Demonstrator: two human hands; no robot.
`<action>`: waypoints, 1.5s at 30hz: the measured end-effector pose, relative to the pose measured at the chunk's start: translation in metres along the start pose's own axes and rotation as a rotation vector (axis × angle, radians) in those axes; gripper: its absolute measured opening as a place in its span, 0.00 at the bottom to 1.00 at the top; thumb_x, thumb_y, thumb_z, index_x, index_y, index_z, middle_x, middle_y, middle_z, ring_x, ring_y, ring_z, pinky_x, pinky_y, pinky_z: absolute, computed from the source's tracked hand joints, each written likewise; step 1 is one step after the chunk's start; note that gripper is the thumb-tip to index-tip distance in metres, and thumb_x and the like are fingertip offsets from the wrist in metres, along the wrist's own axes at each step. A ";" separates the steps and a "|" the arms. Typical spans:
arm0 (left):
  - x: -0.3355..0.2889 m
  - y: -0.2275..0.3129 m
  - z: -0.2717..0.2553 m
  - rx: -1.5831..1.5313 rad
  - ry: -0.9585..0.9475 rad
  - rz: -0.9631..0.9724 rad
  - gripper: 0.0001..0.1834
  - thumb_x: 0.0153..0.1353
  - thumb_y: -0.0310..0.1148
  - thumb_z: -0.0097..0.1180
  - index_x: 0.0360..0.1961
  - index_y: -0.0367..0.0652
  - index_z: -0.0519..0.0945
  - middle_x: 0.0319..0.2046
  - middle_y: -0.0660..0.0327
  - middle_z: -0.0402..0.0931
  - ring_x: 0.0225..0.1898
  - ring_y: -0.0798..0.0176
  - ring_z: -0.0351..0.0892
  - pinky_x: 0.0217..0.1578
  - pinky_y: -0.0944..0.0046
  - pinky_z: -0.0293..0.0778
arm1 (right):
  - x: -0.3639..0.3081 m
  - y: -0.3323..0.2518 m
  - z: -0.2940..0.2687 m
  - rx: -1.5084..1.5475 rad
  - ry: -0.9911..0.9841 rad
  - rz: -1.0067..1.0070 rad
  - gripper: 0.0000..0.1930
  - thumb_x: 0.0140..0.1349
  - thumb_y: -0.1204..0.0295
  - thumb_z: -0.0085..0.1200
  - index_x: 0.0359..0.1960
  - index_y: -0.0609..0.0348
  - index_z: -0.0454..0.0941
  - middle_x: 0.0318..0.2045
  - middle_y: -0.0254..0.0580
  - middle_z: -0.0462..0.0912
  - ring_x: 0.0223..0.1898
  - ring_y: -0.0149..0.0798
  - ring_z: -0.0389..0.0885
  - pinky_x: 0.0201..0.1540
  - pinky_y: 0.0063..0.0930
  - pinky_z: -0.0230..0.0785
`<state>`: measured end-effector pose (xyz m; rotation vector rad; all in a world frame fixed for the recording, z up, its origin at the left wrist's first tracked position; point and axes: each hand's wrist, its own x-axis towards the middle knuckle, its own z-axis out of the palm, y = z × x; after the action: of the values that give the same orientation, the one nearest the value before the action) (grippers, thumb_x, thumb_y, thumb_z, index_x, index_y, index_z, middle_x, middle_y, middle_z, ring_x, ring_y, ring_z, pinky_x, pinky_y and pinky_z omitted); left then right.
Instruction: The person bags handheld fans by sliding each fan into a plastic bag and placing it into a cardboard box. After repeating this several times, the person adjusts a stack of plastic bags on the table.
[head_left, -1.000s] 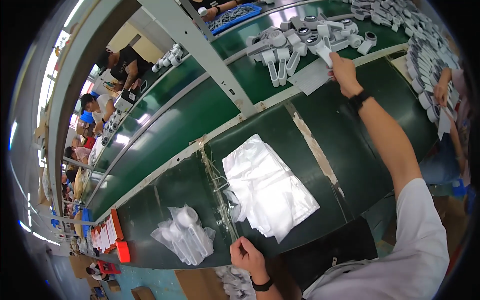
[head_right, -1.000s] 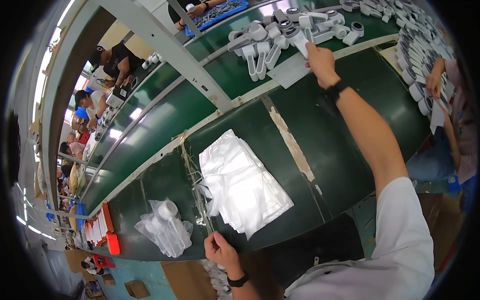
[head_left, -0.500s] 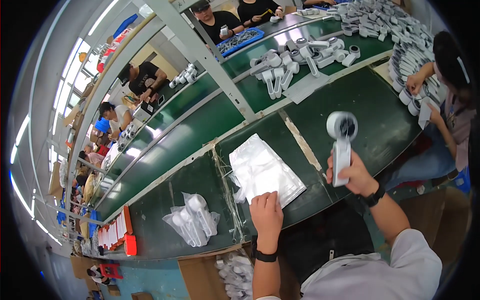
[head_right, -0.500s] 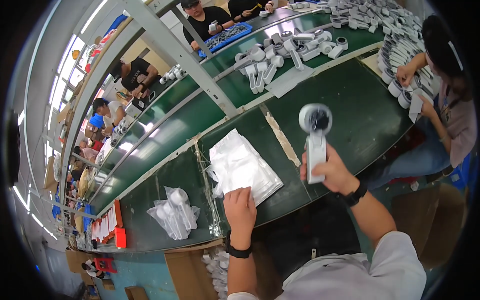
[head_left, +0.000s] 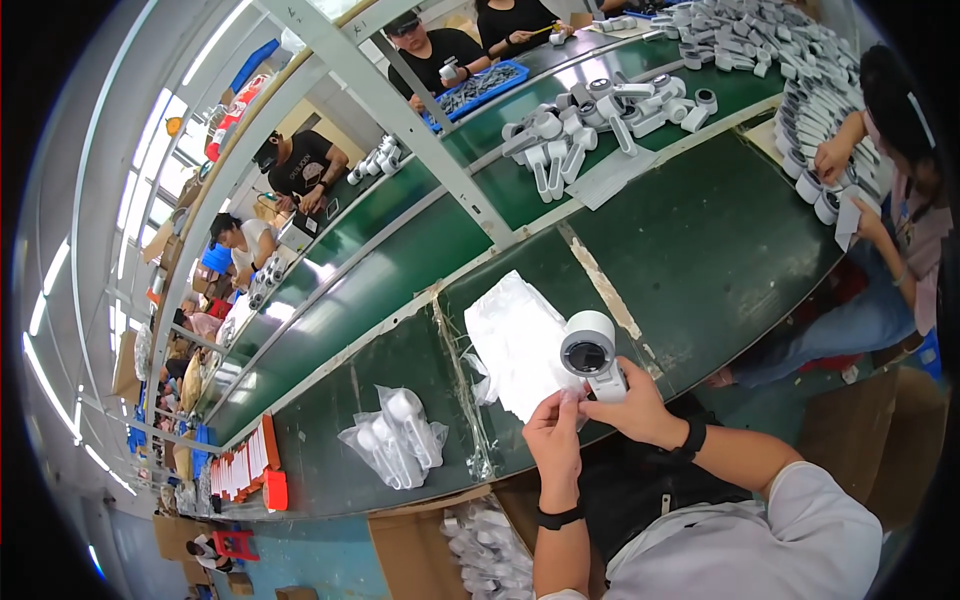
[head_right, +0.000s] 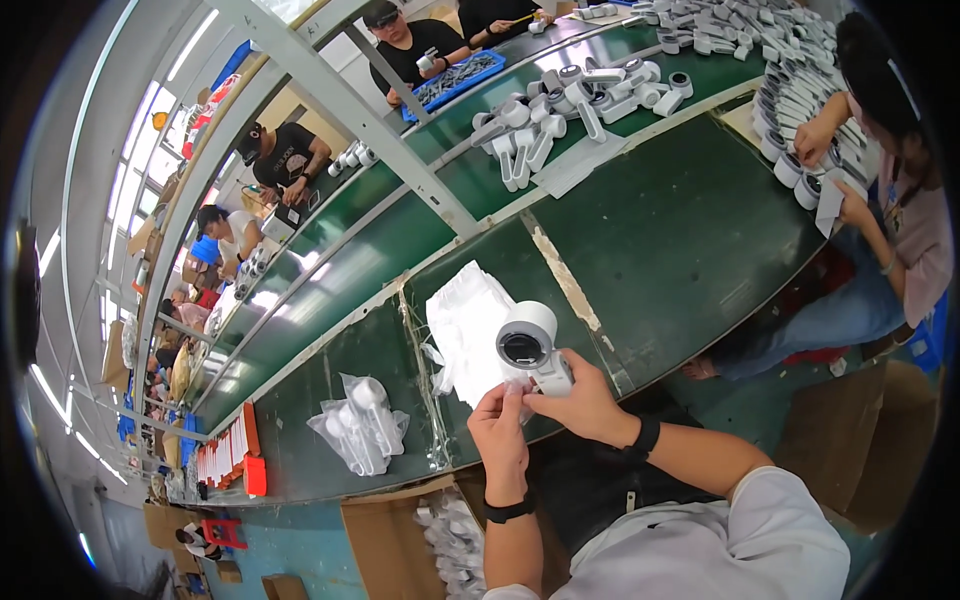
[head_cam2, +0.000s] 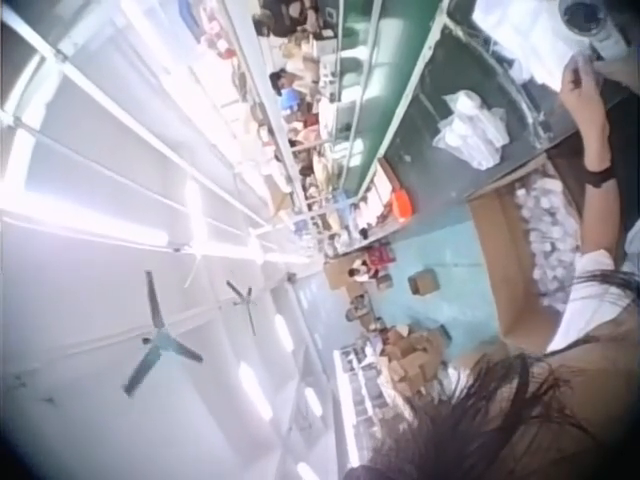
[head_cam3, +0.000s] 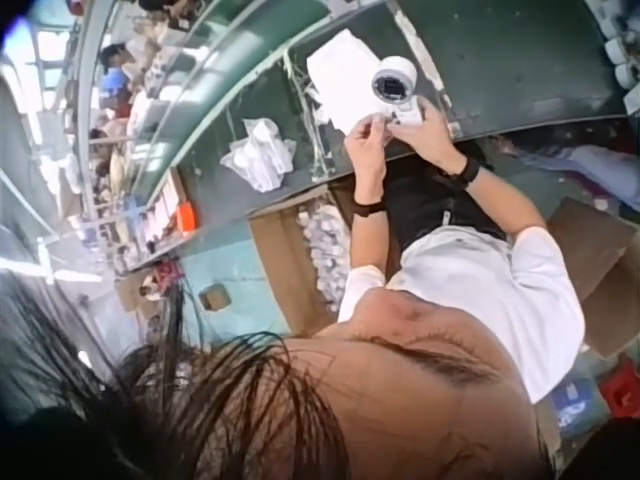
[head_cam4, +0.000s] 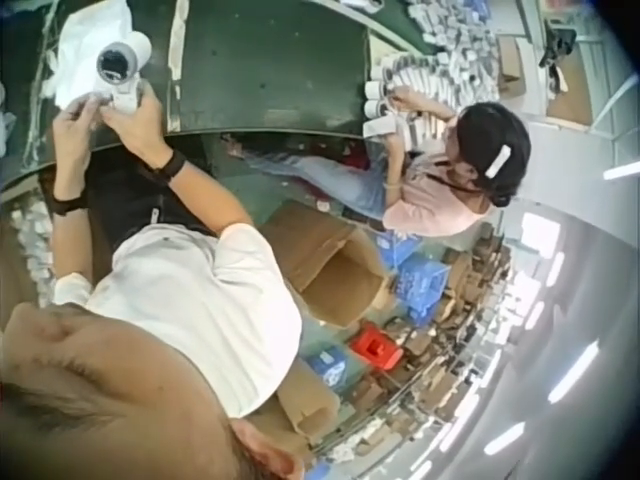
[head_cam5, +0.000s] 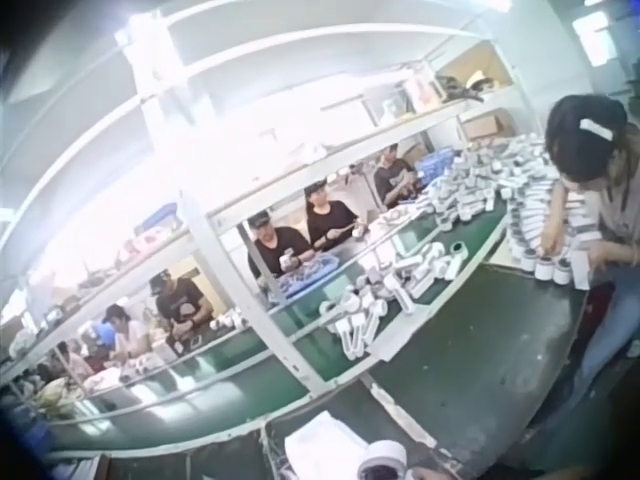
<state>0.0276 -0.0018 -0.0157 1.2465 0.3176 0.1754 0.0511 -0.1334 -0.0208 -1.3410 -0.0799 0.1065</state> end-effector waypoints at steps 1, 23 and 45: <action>0.002 -0.003 -0.003 0.001 0.003 -0.001 0.10 0.63 0.26 0.58 0.41 0.28 0.79 0.33 0.57 0.81 0.33 0.68 0.80 0.38 0.69 0.77 | 0.001 0.001 0.002 -0.031 0.007 -0.019 0.22 0.48 0.72 0.68 0.45 0.63 0.74 0.38 0.36 0.82 0.39 0.27 0.79 0.44 0.26 0.73; 0.008 0.002 0.009 -0.285 0.194 0.109 0.08 0.69 0.33 0.50 0.37 0.39 0.75 0.31 0.63 0.76 0.30 0.70 0.75 0.32 0.69 0.74 | -0.014 -0.015 -0.034 0.041 -0.101 -0.011 0.15 0.53 0.77 0.63 0.42 0.61 0.74 0.31 0.34 0.81 0.28 0.26 0.79 0.29 0.23 0.73; 0.019 0.016 -0.007 0.043 -0.187 -0.021 0.09 0.63 0.31 0.59 0.37 0.34 0.81 0.24 0.65 0.77 0.21 0.75 0.71 0.22 0.75 0.65 | 0.010 -0.041 -0.082 -0.735 -0.562 -0.128 0.30 0.64 0.54 0.52 0.67 0.40 0.63 0.32 0.40 0.83 0.29 0.34 0.82 0.36 0.30 0.73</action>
<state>0.0437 0.0154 -0.0057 1.2915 0.1736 0.0338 0.0720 -0.2209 0.0001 -1.9976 -0.7365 0.3699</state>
